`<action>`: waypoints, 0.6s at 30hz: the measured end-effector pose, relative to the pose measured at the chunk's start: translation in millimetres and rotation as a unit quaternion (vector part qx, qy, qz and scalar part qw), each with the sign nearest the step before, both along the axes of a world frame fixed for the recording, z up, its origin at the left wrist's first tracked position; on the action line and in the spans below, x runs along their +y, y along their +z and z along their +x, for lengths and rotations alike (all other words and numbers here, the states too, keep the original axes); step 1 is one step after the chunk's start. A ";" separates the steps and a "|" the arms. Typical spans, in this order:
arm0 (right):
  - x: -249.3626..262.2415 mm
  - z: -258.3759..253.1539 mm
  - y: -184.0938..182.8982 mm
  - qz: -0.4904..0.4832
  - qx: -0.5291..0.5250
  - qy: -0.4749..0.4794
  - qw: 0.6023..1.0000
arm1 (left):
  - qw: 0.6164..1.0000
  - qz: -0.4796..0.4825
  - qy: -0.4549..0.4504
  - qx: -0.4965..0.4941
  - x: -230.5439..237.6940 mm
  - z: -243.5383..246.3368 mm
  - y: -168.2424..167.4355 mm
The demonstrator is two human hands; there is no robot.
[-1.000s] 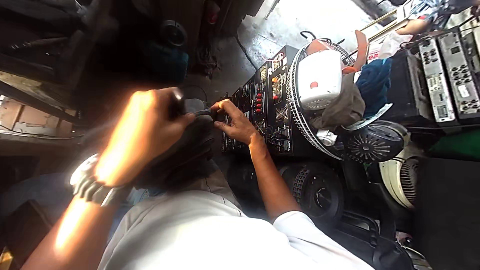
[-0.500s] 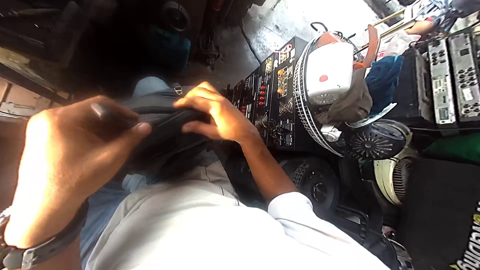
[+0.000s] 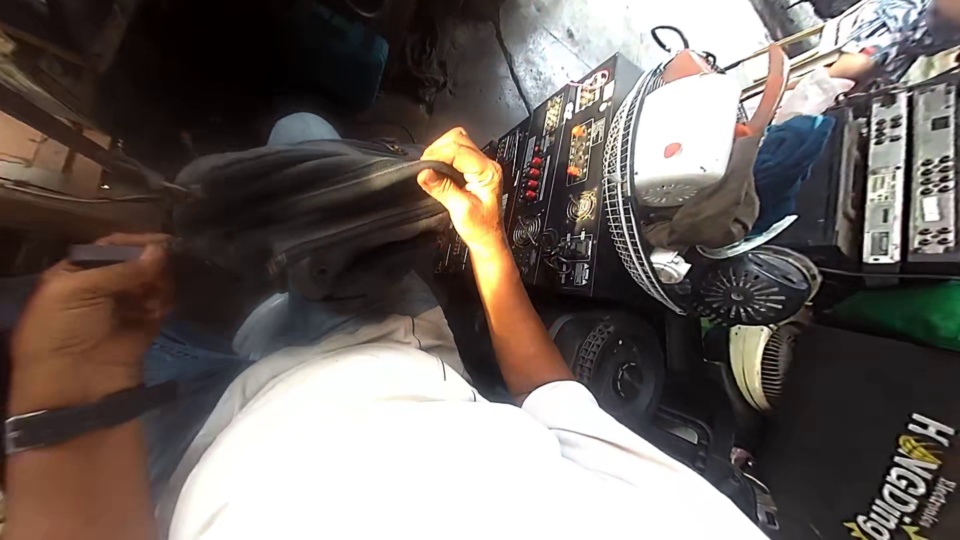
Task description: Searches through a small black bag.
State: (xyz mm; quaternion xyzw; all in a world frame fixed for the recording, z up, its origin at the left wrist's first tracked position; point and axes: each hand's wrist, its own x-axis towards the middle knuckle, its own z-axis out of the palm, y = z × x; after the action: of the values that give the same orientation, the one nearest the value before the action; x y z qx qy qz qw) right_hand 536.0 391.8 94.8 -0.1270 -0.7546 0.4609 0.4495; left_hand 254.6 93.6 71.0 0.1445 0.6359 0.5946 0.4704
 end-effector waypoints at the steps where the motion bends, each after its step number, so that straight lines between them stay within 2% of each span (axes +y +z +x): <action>1: 0.3 -3.2 0.8 -0.001 0.003 0.002 1.000 | 1.000 -0.011 0.007 -0.021 4.1 5.1 -1.1; 3: 2.8 -7.9 3.6 0.002 0.000 0.006 1.000 | 0.998 -0.025 0.014 -0.050 7.5 11.4 0.5; 5: 5.9 -10.2 8.2 0.041 -0.034 -0.015 0.998 | 0.999 -0.036 0.013 -0.019 0.8 9.5 3.3; 7: 3.5 -11.4 18.8 0.137 -0.109 -0.070 0.982 | 0.991 -0.039 -0.007 0.126 -11.7 2.0 -1.2; 9: -11.8 -15.5 36.6 0.239 -0.178 -0.127 0.946 | 0.944 -0.053 -0.044 0.323 -13.9 -5.7 -0.6; 10: -25.1 -19.0 47.1 0.275 -0.193 -0.138 0.932 | 0.917 -0.055 -0.058 0.392 -4.9 -8.0 4.7; 12: -62.3 -26.5 65.6 0.303 -0.205 -0.099 0.925 | 0.883 -0.061 -0.101 0.454 6.6 -2.6 15.5; 14: -105.2 -37.3 72.8 0.311 -0.246 -0.024 0.918 | 0.869 -0.075 -0.123 0.473 1.9 14.1 22.4; 16: -135.9 -49.7 67.3 0.333 -0.309 0.024 0.891 | 0.852 -0.078 -0.116 0.505 -0.2 22.0 24.8; 18: -151.0 -63.3 50.8 0.337 -0.332 0.010 0.881 | 0.857 -0.043 -0.081 0.507 1.8 26.0 26.9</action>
State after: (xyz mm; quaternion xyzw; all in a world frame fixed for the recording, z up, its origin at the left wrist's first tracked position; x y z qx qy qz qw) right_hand 472.7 240.8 145.6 -0.1056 -0.9705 0.1144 0.1838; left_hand 280.6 95.3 97.9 0.4566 0.7973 0.3709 0.1349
